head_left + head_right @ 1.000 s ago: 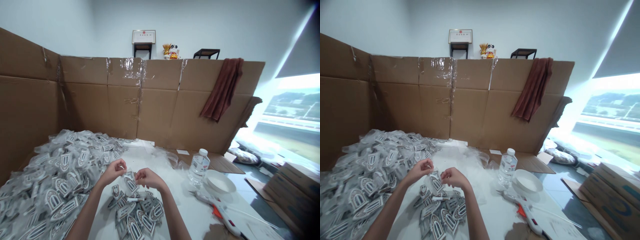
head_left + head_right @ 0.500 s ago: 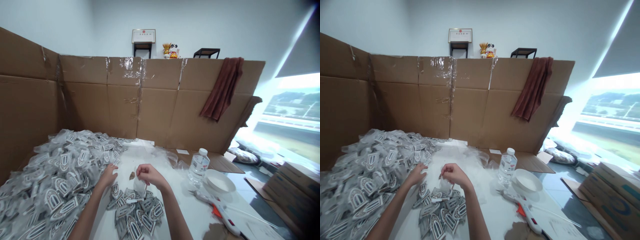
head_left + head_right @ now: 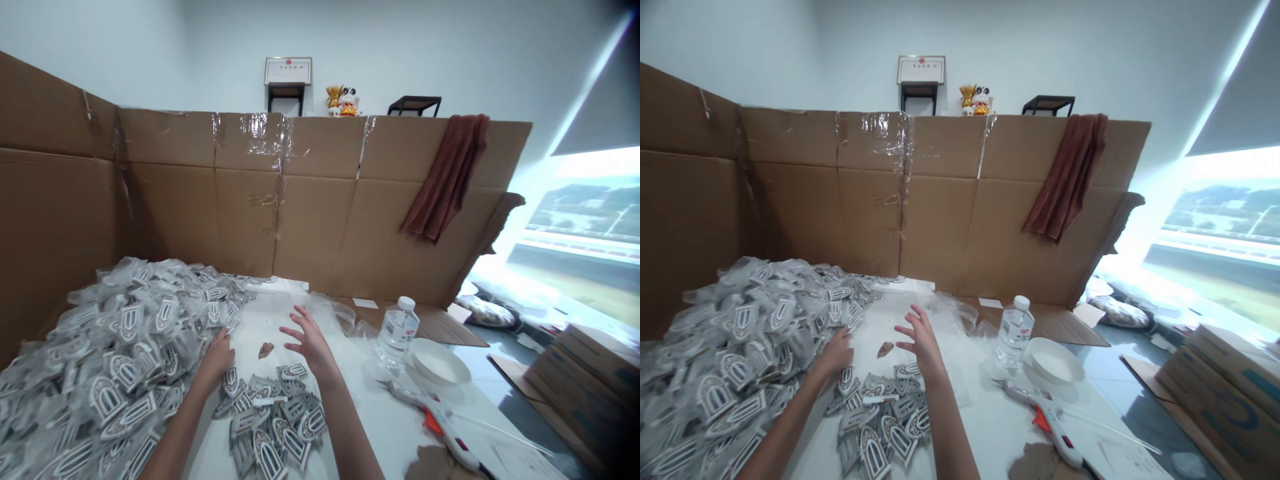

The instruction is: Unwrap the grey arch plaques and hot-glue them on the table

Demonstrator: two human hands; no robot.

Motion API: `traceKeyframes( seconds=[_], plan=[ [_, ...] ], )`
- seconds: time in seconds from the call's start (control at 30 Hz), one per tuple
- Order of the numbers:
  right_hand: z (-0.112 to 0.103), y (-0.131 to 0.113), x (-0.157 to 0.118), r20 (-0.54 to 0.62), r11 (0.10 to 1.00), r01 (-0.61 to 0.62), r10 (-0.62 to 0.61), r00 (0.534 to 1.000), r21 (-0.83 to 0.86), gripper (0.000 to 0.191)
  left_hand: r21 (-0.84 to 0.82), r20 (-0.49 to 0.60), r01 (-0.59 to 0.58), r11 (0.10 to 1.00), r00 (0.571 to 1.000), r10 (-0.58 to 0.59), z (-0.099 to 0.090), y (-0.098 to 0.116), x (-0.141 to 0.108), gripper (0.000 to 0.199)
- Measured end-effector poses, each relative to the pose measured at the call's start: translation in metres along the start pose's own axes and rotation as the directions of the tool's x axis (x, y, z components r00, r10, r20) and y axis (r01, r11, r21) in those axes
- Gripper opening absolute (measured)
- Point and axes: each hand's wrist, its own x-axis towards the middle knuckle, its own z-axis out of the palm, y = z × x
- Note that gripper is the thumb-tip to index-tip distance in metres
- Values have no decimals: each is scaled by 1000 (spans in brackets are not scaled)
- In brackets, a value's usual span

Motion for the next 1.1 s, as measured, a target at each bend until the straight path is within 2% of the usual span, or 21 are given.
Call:
traceKeyframes(
  seconds=[0.1, 0.2, 0.3, 0.4, 0.5, 0.57, 0.63, 0.73, 0.8, 0.9, 0.97, 1.1],
  plan=[
    [0, 1, 1, -1, 1000, 1, -1, 1000, -4, 53, -24, 19, 9, 1000, 1000, -8, -7, 4, -1, 60],
    [-1, -1, -1, -11, 1000, 12, -12, 1000, -6, 49, -68, 61, 1, 998, 998, 4, -20, 11, -5, 57],
    [0, -1, -3, 10, 999, 17, -17, 1000, -49, 45, -150, 97, -62, 987, 992, 77, -42, 21, -15, 50],
    [1, 0, -4, 39, 989, 0, 6, 999, -147, 43, -247, 111, -151, 957, 977, 182, -71, 36, -33, 52],
    [3, 3, -5, 67, 967, -47, 66, 996, -251, 47, -533, 217, -202, 822, 906, 364, -101, 56, -56, 54],
    [4, 5, -5, 127, 950, -90, 133, 983, -298, 50, -607, 257, -226, 762, 851, 458, -117, 68, -70, 53],
    [6, 7, -4, 243, 939, -106, 191, 951, -326, 51, -635, 284, -267, 724, 791, 541, -127, 77, -80, 51],
    [7, 9, -2, 372, 935, -63, 201, 906, -350, 39, -665, 297, -308, 681, 727, 619, -132, 83, -86, 48],
    [7, 10, 0, 370, 933, -48, 188, 910, -357, 28, -682, 295, -322, 657, 701, 649, -133, 84, -86, 45],
    [4, 10, 1, 340, 939, -53, 175, 924, -340, 23, -697, 298, -341, 631, 663, 687, -132, 83, -84, 42],
    [3, 9, 2, 315, 945, -42, 150, 937, -325, 24, -695, 305, -348, 629, 650, 696, -132, 81, -82, 41],
    [1, 9, 3, 251, 956, -48, 125, 960, -290, 28, -670, 334, -333, 663, 663, 670, -129, 77, -79, 39]
  ],
)
